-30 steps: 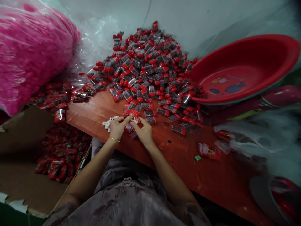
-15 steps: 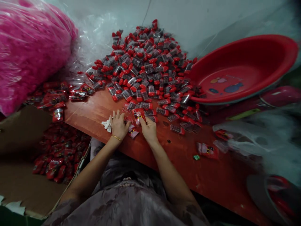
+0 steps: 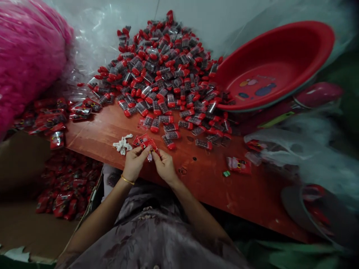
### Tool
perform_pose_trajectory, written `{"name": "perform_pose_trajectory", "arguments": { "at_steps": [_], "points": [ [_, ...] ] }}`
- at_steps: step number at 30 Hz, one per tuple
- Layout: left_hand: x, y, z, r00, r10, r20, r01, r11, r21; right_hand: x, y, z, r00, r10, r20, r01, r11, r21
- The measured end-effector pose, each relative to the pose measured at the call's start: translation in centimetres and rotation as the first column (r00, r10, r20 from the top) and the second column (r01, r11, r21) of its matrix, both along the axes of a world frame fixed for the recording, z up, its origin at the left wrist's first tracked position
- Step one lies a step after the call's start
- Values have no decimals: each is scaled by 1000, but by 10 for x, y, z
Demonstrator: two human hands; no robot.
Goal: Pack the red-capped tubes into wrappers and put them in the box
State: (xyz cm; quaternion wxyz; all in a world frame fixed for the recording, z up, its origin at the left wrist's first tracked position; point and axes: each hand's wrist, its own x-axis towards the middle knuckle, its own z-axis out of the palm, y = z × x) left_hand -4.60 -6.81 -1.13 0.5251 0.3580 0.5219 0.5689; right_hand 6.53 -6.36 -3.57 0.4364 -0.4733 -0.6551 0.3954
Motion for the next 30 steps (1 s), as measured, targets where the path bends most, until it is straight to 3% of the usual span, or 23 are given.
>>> {"name": "perform_pose_trajectory", "arguments": {
  "at_steps": [4,6,7,9,12,15,20,22,26,30],
  "points": [
    [-1,-4,-2,997,35,71,-30,997,-72,16,-3,3,997,43,71,-45,999,23],
    [-1,-3,-1,993,94,66,-86,989,-120,33,8,6,970,16,244,-46,992,119],
    [-1,-2,1,990,122,68,-111,983,-149,43,16,8,922,-17,387,-59,981,184],
    [1,0,6,985,148,94,-125,969,-214,61,34,10,753,-60,655,-133,961,241],
    [5,-1,12,975,140,170,-84,950,-302,82,49,9,541,-31,840,-255,946,200],
    [6,-4,13,967,113,230,-33,944,-329,94,40,7,476,-11,879,-242,960,143],
    [3,-9,7,979,70,194,-5,948,-317,106,25,16,472,-30,881,-221,963,152],
    [3,-9,7,986,63,151,-15,953,-301,105,33,21,458,-29,889,-308,932,189],
    [3,-7,11,985,62,160,-8,948,-318,96,58,27,386,81,919,-565,808,166],
    [-4,-9,12,966,58,250,43,924,-380,90,65,34,354,132,926,-617,777,125]
  ]
}}
